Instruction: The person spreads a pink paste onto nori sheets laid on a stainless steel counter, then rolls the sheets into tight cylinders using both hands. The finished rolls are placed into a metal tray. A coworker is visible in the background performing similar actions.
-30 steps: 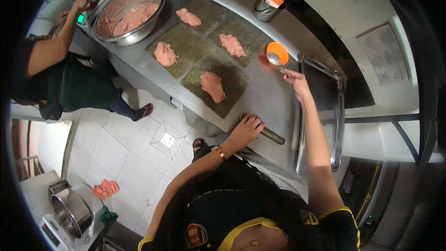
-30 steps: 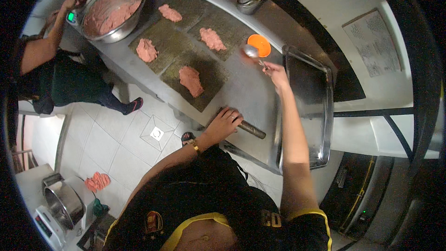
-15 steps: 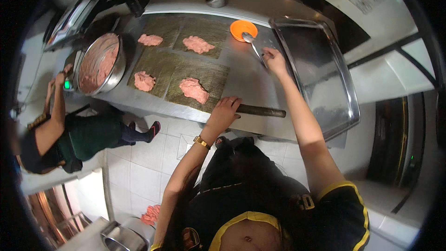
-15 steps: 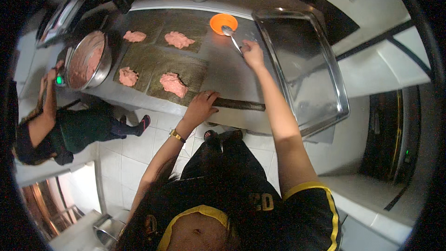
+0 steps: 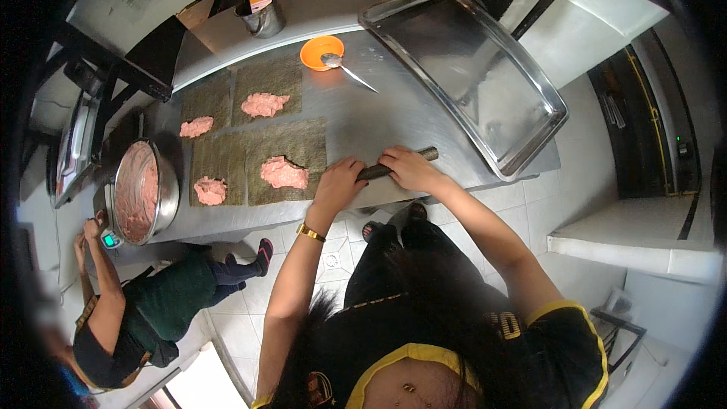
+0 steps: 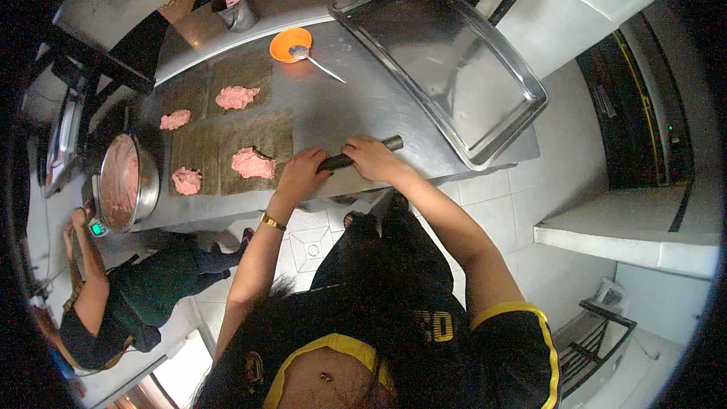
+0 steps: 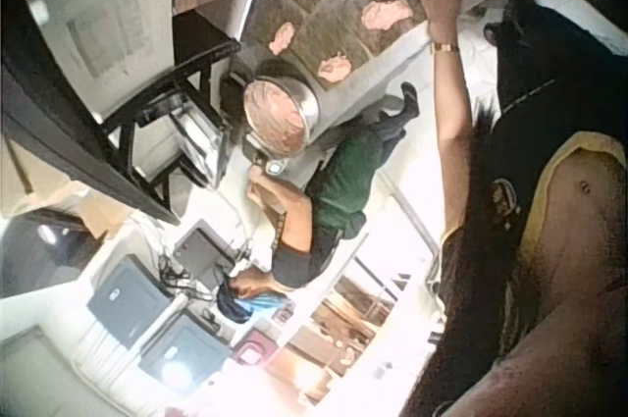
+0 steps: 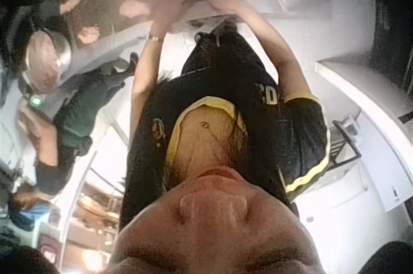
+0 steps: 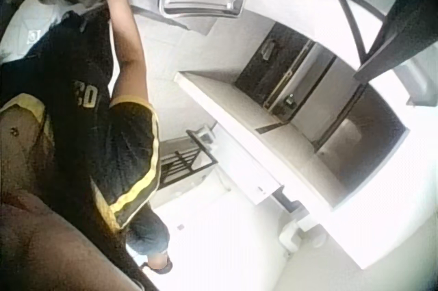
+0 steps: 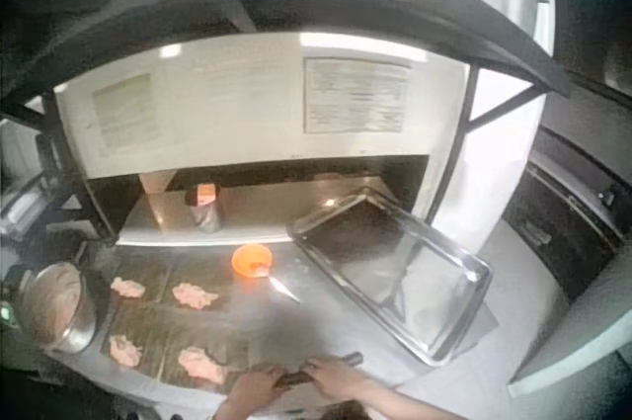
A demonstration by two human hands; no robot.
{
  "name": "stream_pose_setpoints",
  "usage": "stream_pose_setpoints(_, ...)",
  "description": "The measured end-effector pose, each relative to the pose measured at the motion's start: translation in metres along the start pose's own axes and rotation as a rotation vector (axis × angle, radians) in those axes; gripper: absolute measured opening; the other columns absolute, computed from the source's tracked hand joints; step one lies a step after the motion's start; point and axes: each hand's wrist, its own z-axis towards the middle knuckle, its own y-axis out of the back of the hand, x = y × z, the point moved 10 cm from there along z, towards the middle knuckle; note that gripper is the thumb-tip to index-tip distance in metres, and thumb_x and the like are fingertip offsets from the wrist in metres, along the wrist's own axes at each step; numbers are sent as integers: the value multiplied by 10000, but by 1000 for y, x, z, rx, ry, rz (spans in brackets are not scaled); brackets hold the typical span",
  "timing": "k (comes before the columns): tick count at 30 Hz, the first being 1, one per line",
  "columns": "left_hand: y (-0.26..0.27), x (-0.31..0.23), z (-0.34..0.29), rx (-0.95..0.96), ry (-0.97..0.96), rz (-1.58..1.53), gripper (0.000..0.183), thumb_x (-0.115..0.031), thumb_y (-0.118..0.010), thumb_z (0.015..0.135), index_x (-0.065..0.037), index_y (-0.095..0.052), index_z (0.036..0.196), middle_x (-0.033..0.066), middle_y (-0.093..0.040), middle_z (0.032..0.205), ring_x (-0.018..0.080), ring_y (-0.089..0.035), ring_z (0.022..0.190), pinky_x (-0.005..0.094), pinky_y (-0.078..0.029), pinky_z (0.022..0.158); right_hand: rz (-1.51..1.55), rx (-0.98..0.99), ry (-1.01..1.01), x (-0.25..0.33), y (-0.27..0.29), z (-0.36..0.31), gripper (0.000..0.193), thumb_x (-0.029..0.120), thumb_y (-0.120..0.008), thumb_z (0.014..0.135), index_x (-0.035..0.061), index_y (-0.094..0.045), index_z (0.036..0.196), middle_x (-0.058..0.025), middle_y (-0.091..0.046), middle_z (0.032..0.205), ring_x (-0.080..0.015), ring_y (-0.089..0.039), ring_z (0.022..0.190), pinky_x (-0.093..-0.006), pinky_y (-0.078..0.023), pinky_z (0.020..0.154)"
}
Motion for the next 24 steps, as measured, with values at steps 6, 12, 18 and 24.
stream_pose_setpoints(6,-2,-3,-5,4,31,22,273,-185,-719,742,-73,-608,965,97,-602,950,298,-592,955,396,-486,821,-20,68,-19,0,7,-5,318,55,-612,736,16,-623,1052,-152,-585,1134,-348,-545,1098,-419,-451,935)
stream_pose_setpoints(12,1,-7,-3,-15,69,65,294,-188,-728,735,-75,-608,979,100,-604,950,304,-592,959,401,-483,840,-65,144,-56,-33,18,-17,329,92,-638,734,21,-624,1055,-158,-572,1205,-344,-526,1152,-400,-450,960)
stream_pose_setpoints(18,2,-33,10,-53,76,130,329,-194,-747,714,-80,-623,998,102,-614,982,295,-597,981,398,-485,852,-151,83,92,-4,13,-7,248,117,-653,748,32,-626,979,-119,-581,1046,-320,-552,1060,-401,-473,884)
stream_pose_setpoints(24,-6,-32,10,-72,153,176,329,-212,-749,718,-77,-637,997,103,-630,991,291,-623,946,395,-509,821,-184,53,98,-13,0,-8,194,88,-615,758,0,-638,930,-145,-595,1004,-325,-568,1017,-408,-482,865)
